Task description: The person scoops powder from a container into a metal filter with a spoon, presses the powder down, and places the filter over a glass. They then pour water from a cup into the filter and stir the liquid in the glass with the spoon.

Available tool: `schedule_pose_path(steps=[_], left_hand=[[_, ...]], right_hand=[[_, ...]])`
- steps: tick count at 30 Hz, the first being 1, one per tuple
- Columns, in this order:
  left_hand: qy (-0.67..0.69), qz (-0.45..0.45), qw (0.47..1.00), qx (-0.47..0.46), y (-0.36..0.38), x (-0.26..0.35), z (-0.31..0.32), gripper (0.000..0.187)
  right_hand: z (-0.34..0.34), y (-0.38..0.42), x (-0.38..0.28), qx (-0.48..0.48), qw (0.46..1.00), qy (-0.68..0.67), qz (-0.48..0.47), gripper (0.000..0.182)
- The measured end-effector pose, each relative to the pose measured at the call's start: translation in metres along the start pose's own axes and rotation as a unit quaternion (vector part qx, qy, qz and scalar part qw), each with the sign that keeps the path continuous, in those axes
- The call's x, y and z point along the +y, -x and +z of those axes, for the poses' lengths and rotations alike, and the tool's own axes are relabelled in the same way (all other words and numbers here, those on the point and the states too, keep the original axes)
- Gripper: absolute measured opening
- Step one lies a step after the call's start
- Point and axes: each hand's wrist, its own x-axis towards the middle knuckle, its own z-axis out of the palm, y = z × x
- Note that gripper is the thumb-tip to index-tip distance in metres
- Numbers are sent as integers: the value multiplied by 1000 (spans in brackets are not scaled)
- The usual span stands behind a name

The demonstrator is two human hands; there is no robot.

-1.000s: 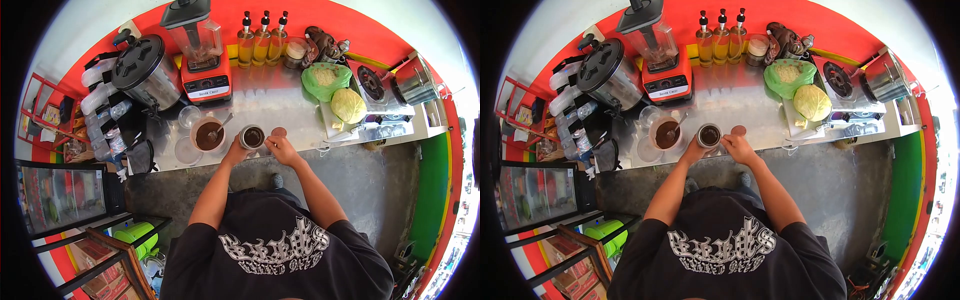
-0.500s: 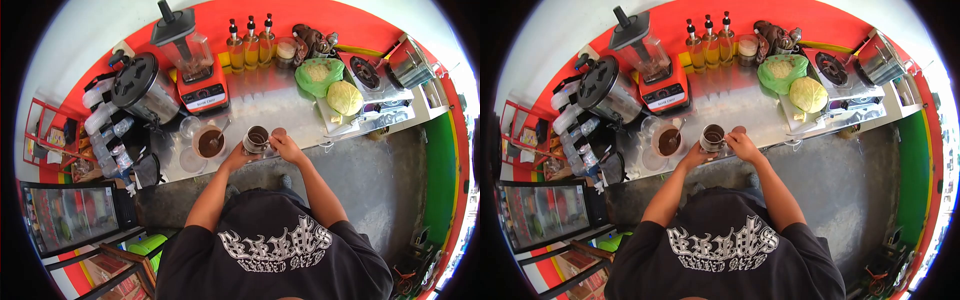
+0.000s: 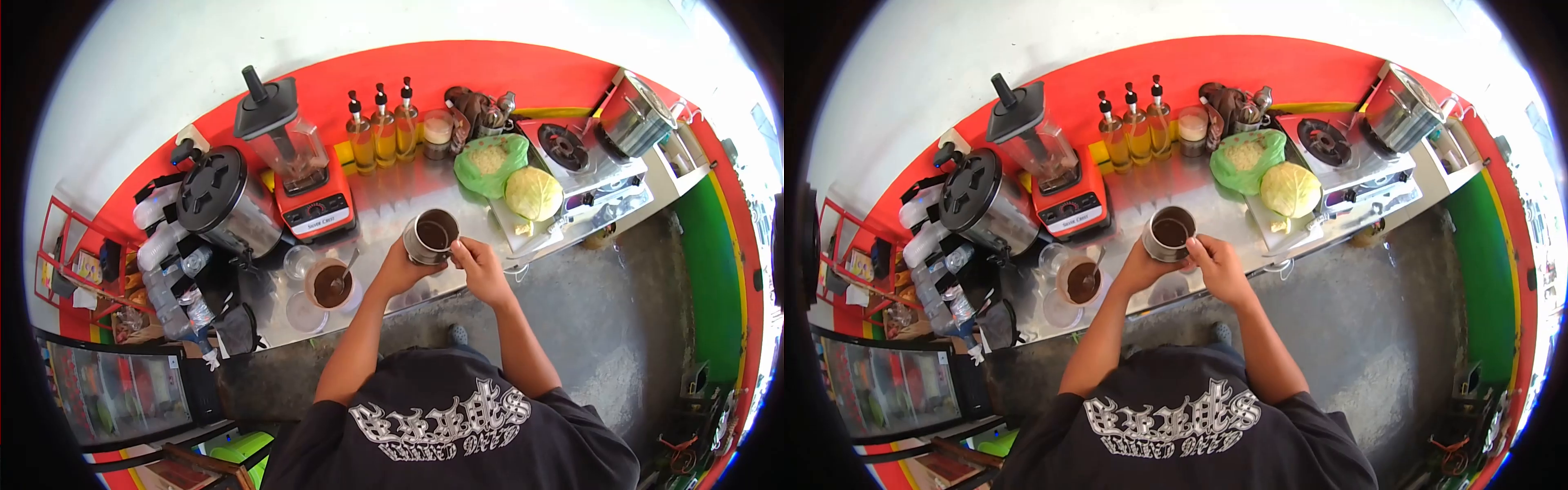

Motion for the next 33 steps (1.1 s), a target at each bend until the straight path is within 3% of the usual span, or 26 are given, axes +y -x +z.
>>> schedule_pose_path(steps=[2,4,6,11,17,19,22,26,30,32,33], left_hand=[[-17,-30,999,-14,-3,-1,-3,84],[-26,-19,999,-4,-7,15,0,83],[-38,-15,999,-5,-5,21,0,82],[-53,-1,999,1,-1,21,5,79],[-78,47,996,-9,1,19,12,78],[-52,30,998,-12,2,4,12,77],[-8,21,1000,-3,7,-8,12,73],[16,3,1000,-3,6,-12,12,69],[20,19,999,-16,11,-10,8,64],[1,-9,1000,-29,9,-15,5,70],[30,-8,999,-33,11,-21,5,71]], right_hand=[[-3,-1,18,-47,987,-155,16,44],[-15,-5,26,-55,980,-191,-4,43],[-16,-2,25,-31,998,-61,-4,43],[-13,7,15,-55,995,-82,-11,43],[-17,21,-9,-56,998,-1,-12,46],[-15,25,-17,-8,996,79,-36,45],[-14,26,-22,-68,983,123,-118,37],[-13,24,-16,-31,985,145,-84,35],[-9,28,-21,-69,987,122,-83,36],[-6,23,-21,-19,991,112,-70,36],[-6,23,-14,-45,987,128,-81,37]])
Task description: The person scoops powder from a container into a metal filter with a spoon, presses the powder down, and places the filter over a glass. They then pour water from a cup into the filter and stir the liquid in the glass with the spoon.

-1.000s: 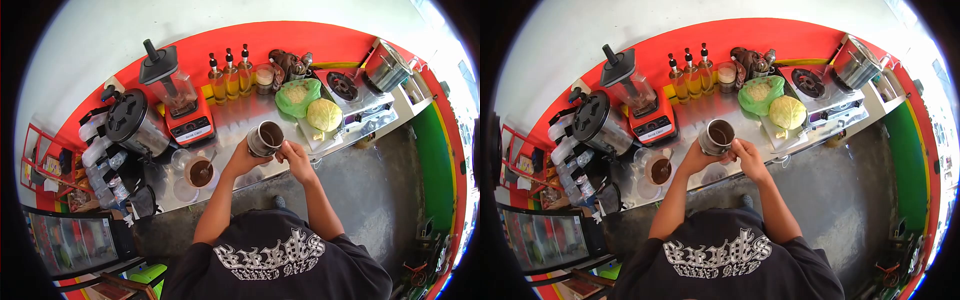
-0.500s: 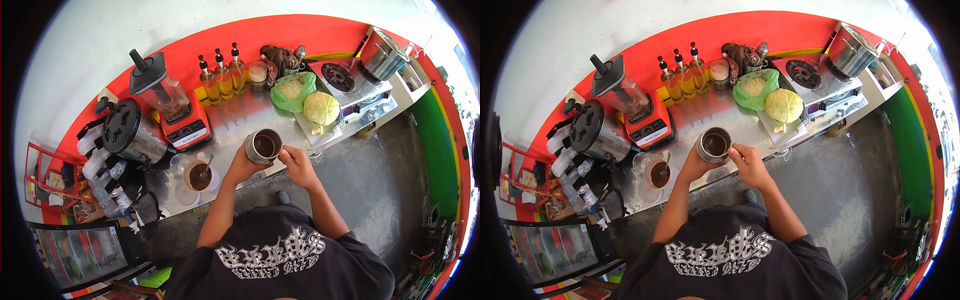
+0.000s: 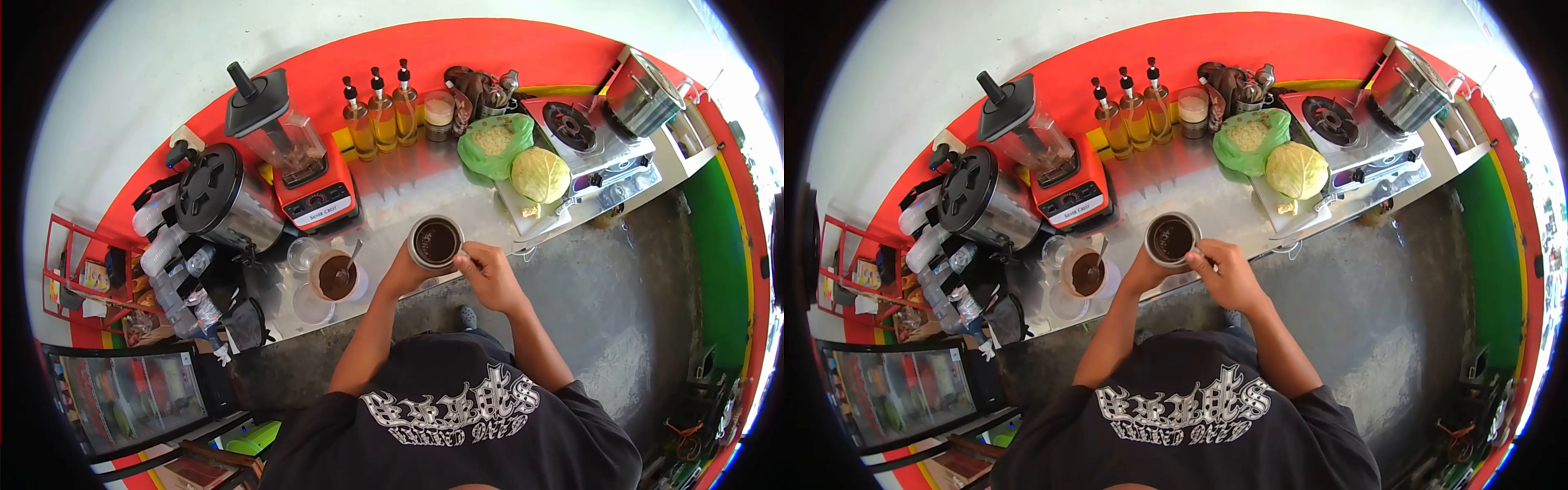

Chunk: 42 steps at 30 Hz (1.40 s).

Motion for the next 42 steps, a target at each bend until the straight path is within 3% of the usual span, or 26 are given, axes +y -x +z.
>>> schedule_pose_path(steps=[7,10,13,16,18,19,23,25,26,29,32,35,37,40,42], left_hand=[[9,6,1000,9,11,1,-8,76],[5,15,1000,25,14,1,-12,74],[-13,7,999,29,17,6,-12,70],[67,-21,997,22,20,9,-12,78],[53,-60,997,7,20,-11,-16,72],[53,-60,997,9,22,-22,-18,72],[54,-22,998,11,26,-41,-23,65],[96,-66,993,-1,28,-35,-24,67],[116,-69,991,5,29,-33,-23,56],[84,-50,995,-3,37,-49,-33,56],[80,-73,994,5,37,-25,-30,61],[65,-73,995,3,37,-22,-28,65],[40,-62,997,-5,35,-12,-23,67],[-29,-48,998,-32,32,-1,-19,69],[46,-73,996,13,34,-5,-16,69]], right_hand=[[9,-2,22,-23,996,-78,39,39],[13,-2,16,-67,994,-85,-1,40],[14,-6,8,-30,995,-84,36,43],[19,-7,16,-68,995,-72,-13,44],[16,-13,16,-27,993,-62,98,42],[18,-13,15,-30,993,-62,98,42],[23,-22,10,-91,995,-45,5,42],[27,-24,11,-45,997,-49,49,43],[30,-24,13,-42,997,-54,47,43],[32,-25,22,-76,996,-28,40,45],[33,-22,35,-96,992,-71,48,45],[31,-19,36,-45,995,-67,66,44],[21,-17,30,-108,991,-71,-23,44],[22,-13,40,-53,986,-151,49,45],[18,-11,36,-60,987,-130,75,45]])
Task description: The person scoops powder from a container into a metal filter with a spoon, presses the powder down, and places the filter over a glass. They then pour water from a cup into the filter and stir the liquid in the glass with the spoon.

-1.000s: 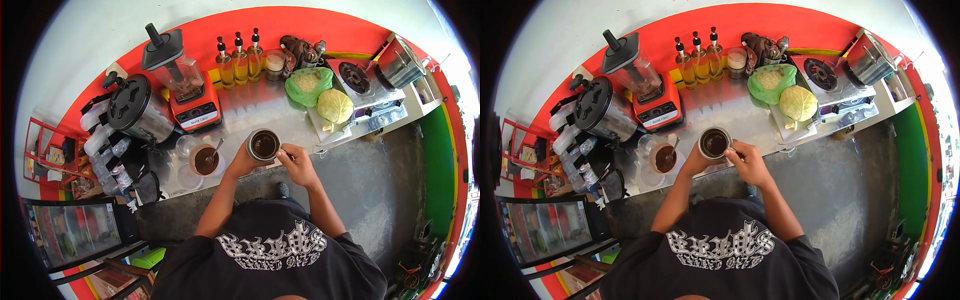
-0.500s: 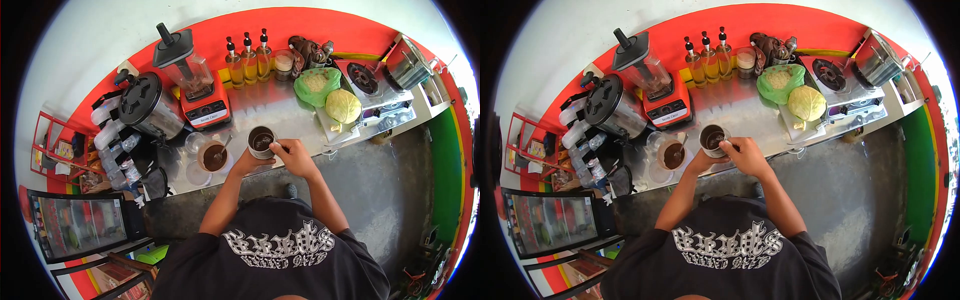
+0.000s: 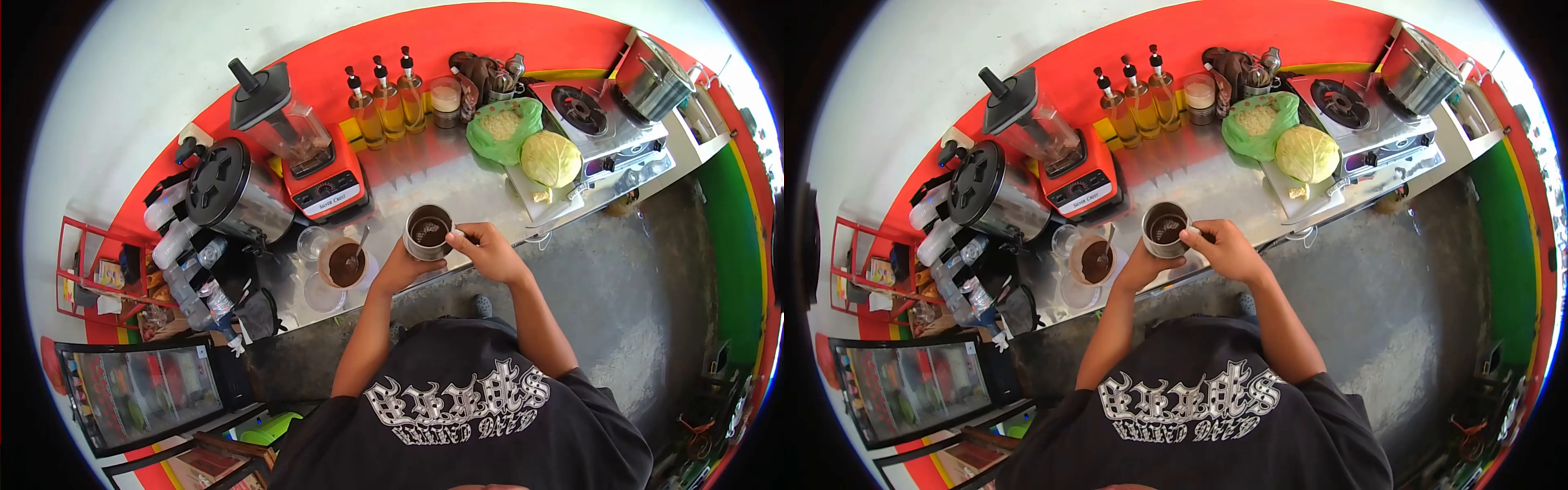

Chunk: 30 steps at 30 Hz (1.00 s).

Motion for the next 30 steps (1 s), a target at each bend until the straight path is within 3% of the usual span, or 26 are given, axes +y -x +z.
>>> schedule_pose_path(steps=[5,7,8,11,12,15,19,21,26,28,30], left_hand=[[32,-14,999,-7,4,-7,-2,69],[-23,66,997,15,4,14,8,70],[-22,65,998,15,2,12,7,70],[-14,59,998,5,4,9,7,83],[-28,73,997,-1,5,14,9,80],[-46,89,995,-7,7,27,10,79],[-16,40,999,15,9,33,5,86],[-56,139,988,37,5,38,2,90],[-68,108,991,48,6,43,-2,89],[-85,132,986,52,5,40,-4,89],[-113,154,980,47,3,52,-2,89]], right_hand=[[2,-2,-10,-27,1000,3,9,47],[2,-4,-4,6,1000,-15,25,48],[1,-4,-2,39,998,-32,42,50],[3,0,-11,24,998,-2,53,50],[6,2,-11,23,999,-17,-17,49],[2,-4,-1,32,998,-53,-1,48],[14,-5,-21,51,997,-47,-29,47],[10,-8,-28,2,998,-39,-49,46],[17,-17,-27,55,996,-31,-62,47],[14,-15,-37,4,997,8,-71,47],[17,-19,-36,38,997,-13,-63,47]])
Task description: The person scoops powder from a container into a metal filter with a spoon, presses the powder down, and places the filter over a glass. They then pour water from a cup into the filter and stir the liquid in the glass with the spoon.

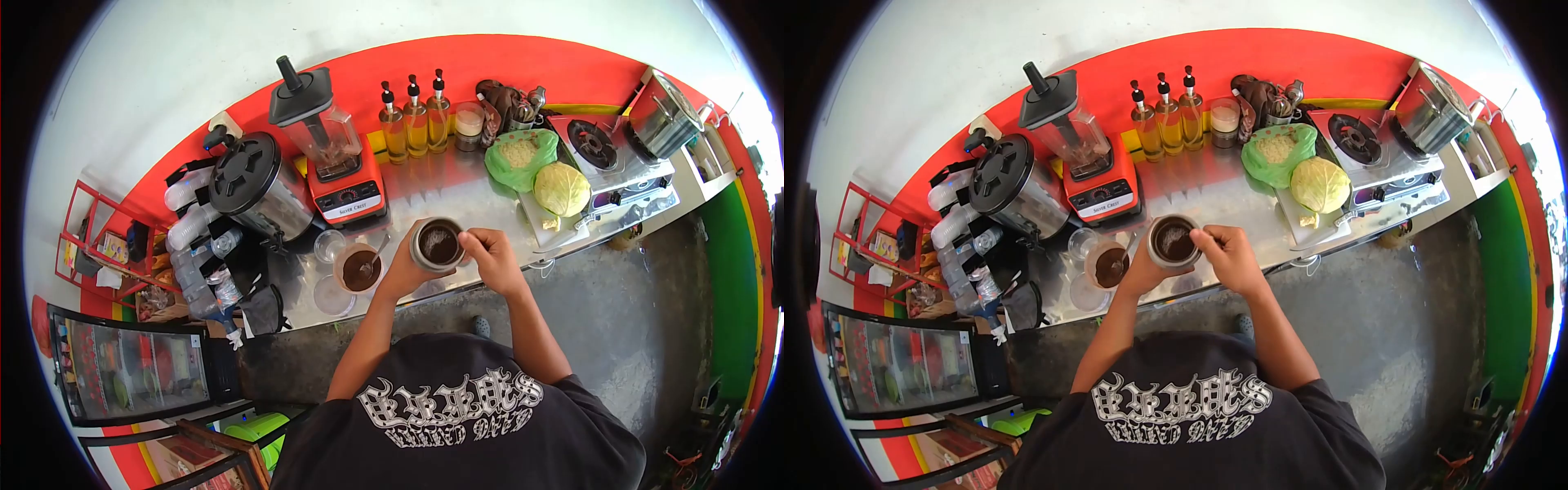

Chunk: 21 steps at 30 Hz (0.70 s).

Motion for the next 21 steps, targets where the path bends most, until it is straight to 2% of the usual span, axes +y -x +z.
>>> schedule_pose_path(steps=[1,2,3,5,6,7,8,9,11,13,15,17,19,21], left_hand=[[1,-1,1000,5,0,-2,0,89],[18,-6,1000,-5,1,-6,0,89],[35,-12,999,-11,3,-10,0,88],[44,-25,999,-9,4,-6,-3,89],[35,-25,999,-28,4,2,-4,88],[26,-24,998,-49,4,5,-3,88],[58,-79,993,-63,6,4,-3,92],[63,-81,993,-64,7,0,-4,92],[51,-92,991,-80,9,-14,-5,96],[45,-81,992,-80,12,-24,0,100],[139,-157,977,-37,17,-39,8,97],[199,-180,963,-32,24,-53,13,97],[201,-199,956,-76,28,-47,17,98],[197,-187,961,-53,36,-60,19,99]], right_hand=[[3,1,-1,34,999,-20,15,46],[-2,7,-6,-7,998,56,-8,46],[-3,10,-16,-19,998,57,-5,46],[-3,17,-26,-36,992,100,-65,46],[-5,18,-19,-29,997,64,-10,46],[-4,18,-14,-29,997,65,-8,46],[-3,19,-10,-4,998,51,21,47],[-2,20,-7,21,998,37,51,48],[-2,22,5,15,996,61,70,52],[-7,19,16,-34,993,31,106,54],[-5,18,30,-14,991,31,126,54],[4,24,33,32,989,85,120,54],[0,29,34,-5,988,102,113,53],[-11,29,35,-105,980,93,138,55]])
